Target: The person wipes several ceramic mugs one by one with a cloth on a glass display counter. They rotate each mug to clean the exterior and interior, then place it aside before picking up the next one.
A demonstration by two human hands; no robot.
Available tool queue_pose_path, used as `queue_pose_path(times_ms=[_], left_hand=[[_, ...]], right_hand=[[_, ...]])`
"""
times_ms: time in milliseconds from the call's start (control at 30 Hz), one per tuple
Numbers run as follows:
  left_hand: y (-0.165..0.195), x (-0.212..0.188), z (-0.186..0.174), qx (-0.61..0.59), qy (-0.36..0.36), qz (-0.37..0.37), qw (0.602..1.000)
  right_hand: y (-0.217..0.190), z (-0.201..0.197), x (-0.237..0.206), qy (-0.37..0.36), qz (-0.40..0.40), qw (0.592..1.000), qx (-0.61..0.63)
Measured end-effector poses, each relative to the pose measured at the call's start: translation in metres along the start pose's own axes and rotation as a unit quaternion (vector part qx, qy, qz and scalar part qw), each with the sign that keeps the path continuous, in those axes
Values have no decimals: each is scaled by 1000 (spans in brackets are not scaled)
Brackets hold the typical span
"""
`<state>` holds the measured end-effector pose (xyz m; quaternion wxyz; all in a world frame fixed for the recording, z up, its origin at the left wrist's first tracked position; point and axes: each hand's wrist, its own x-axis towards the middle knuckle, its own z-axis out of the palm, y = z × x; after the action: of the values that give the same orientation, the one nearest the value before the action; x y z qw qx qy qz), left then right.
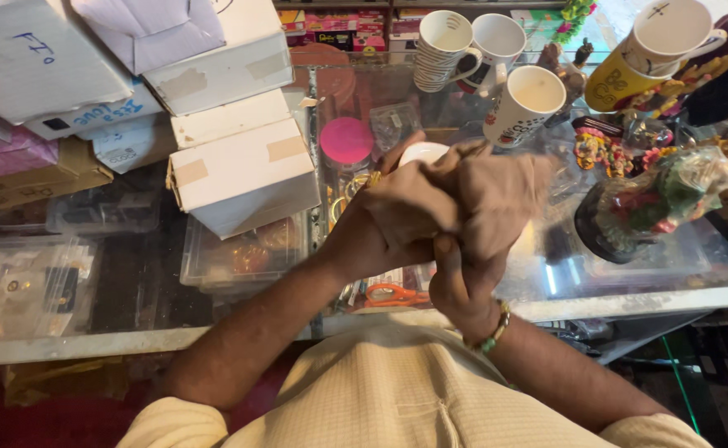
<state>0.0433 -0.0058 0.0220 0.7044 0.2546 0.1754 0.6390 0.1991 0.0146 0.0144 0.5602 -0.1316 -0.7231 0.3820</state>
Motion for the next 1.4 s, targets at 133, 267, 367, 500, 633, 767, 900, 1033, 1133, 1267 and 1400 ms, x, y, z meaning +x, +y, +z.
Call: queue_pose_path(times_ms=[133,267,367,500,633,767,900,1033,1133,1267,1400], left_hand=[[0,-13,-14,222,-125,56,965],[-17,-10,-32,232,-87,124,961],[-23,-4,-43,20,-37,84,996],[-19,-8,-44,151,46,95,983],[-22,-10,-27,343,79,147,924],[-16,-11,-18,289,33,179,940],[-14,-9,-21,329,69,184,923],[-31,-4,-28,233,145,225,935],[-46,-8,-37,189,175,210,943],[-56,0,-42,139,249,227,931],[-36,7,-46,-48,233,188,953]], right_hand=[[24,-34,32,-43,64,997,18],[47,-36,31,19,178,932,316],[50,-25,18,-13,249,932,264],[49,-18,3,39,249,948,193],[43,-18,10,48,55,995,-72],[21,-26,48,104,156,963,193],[10,-33,76,-75,143,974,159],[26,-12,38,-23,-16,988,-152],[41,-5,1,61,67,987,-136],[47,-10,-26,132,93,981,108],[40,-16,-38,-19,-12,986,-165]])
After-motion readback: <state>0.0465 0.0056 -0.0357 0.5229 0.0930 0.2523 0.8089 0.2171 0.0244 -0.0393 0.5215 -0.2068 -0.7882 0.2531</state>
